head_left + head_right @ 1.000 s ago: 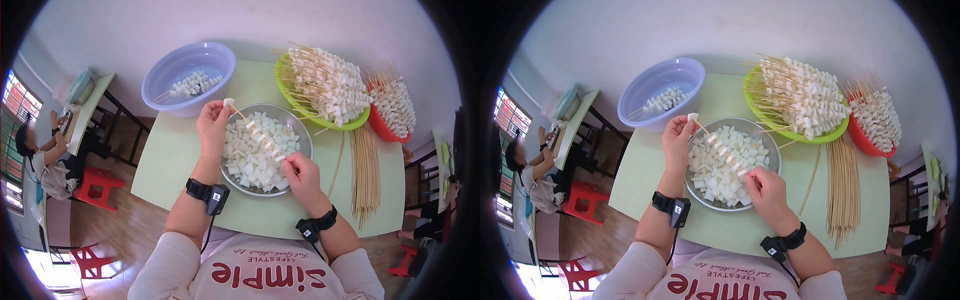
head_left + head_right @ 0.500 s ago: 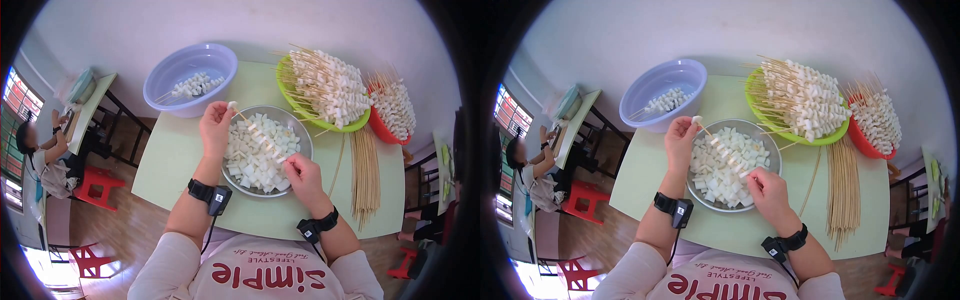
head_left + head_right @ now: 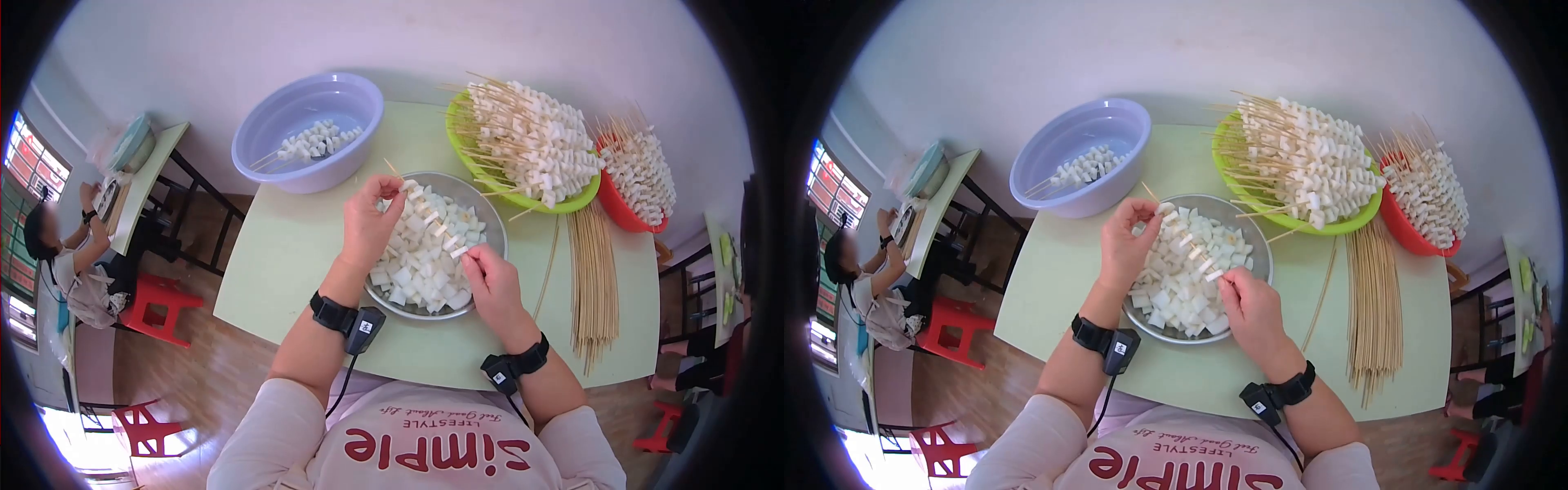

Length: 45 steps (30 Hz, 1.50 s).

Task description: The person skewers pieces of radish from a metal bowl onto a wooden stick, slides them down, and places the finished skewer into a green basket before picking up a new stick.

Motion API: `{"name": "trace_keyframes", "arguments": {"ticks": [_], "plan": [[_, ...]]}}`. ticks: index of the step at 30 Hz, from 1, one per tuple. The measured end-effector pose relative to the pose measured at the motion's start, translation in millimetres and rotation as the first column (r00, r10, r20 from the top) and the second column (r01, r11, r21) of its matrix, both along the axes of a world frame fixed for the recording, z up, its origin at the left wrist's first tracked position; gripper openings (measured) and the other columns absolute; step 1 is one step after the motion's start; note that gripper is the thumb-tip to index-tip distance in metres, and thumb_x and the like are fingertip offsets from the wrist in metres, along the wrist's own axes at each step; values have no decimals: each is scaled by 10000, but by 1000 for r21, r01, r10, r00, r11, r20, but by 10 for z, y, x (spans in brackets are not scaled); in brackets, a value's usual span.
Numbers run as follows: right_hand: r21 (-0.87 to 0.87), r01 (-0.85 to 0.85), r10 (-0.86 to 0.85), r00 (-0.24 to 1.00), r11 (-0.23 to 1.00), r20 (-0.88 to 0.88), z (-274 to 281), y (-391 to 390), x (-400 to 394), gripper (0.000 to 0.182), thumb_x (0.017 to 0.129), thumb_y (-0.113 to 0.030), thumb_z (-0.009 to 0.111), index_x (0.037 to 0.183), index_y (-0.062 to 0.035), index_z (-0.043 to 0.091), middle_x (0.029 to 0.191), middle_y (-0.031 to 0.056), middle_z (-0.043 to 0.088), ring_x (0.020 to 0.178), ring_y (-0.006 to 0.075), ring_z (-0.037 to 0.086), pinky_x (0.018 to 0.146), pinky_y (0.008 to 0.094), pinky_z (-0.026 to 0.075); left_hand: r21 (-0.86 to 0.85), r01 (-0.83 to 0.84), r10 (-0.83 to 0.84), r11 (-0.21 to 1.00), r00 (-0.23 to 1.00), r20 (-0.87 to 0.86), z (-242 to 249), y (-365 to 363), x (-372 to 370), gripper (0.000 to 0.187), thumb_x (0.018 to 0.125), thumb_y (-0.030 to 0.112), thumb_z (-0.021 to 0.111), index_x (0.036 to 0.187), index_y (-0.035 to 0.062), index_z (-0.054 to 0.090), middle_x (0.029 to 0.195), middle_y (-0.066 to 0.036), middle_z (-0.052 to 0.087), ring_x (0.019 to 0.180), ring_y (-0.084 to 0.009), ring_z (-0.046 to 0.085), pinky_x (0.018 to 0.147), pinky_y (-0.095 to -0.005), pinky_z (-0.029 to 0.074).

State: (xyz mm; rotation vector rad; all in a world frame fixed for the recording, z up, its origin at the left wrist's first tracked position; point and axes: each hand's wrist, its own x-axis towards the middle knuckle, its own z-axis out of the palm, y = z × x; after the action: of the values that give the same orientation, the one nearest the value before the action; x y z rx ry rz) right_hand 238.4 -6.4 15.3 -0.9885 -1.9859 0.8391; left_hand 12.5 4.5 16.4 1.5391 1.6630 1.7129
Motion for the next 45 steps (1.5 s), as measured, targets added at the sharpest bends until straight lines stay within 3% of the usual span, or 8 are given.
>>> {"name": "trace_keyframes", "arguments": {"ticks": [8,13,15,19,31,33,36,45], "plan": [[96,-17,7,995,995,100,-24,9,-8,110,934,-137,568,906,-32,584,688,148,590,615,323,577,557,383,441,47,9,-11,999,999,33,-43,26,-7,125,851,5,675,946,-6,595,880,-62,674,816,-114,621,768,-258,504],[-80,96,-109,976,992,-187,-46,5,-30,117,971,-130,536,938,-25,575,622,91,512,524,173,483,516,296,396,-174,69,-79,982,996,-50,-95,29,-90,141,832,46,682,950,4,617,865,-96,672,782,-175,640,706,-300,507],[-77,89,-103,975,993,-198,-56,14,-18,117,975,-125,532,943,-21,576,618,77,496,529,147,460,516,284,387,-280,72,-166,957,931,-326,-136,9,-86,211,799,96,716,966,-4,635,869,-82,643,752,-163,601,658,-299,481],[-45,72,-80,977,996,-198,-63,22,-5,110,969,-109,535,945,-11,578,622,78,501,527,142,459,520,281,391,-326,30,-193,945,854,-483,-71,-34,-32,266,748,117,751,972,13,655,856,-110,632,758,-199,609,683,-323,494],[38,74,-69,989,997,-129,-56,12,-9,90,948,-97,558,926,-14,585,640,115,538,530,216,514,520,312,413,-370,111,-204,922,953,-223,-118,4,-52,305,787,84,742,1061,-3,640,842,-53,641,783,-141,604,717,-271,497],[41,67,-62,992,997,-109,-46,10,-3,89,943,-98,563,917,-16,584,642,119,542,535,226,519,520,317,413,-256,86,-19,963,967,254,-128,56,-71,219,885,67,661,1083,-24,639,907,-38,652,823,-106,604,737,-243,498],[47,48,-45,997,998,-70,-39,9,-10,85,932,-98,575,898,-20,583,645,123,550,546,245,529,521,330,413,-2,29,-25,1000,897,441,-92,86,-132,159,941,51,590,1065,-39,631,924,-22,642,809,-72,588,730,-220,469],[89,11,-11,1000,996,-4,-52,8,-12,72,895,-88,611,856,-34,583,635,120,568,565,280,548,527,367,419,110,-72,7,991,863,506,-29,86,-184,136,915,-17,601,1039,-37,549,960,-86,641,842,-134,635,787,-235,511]]}}
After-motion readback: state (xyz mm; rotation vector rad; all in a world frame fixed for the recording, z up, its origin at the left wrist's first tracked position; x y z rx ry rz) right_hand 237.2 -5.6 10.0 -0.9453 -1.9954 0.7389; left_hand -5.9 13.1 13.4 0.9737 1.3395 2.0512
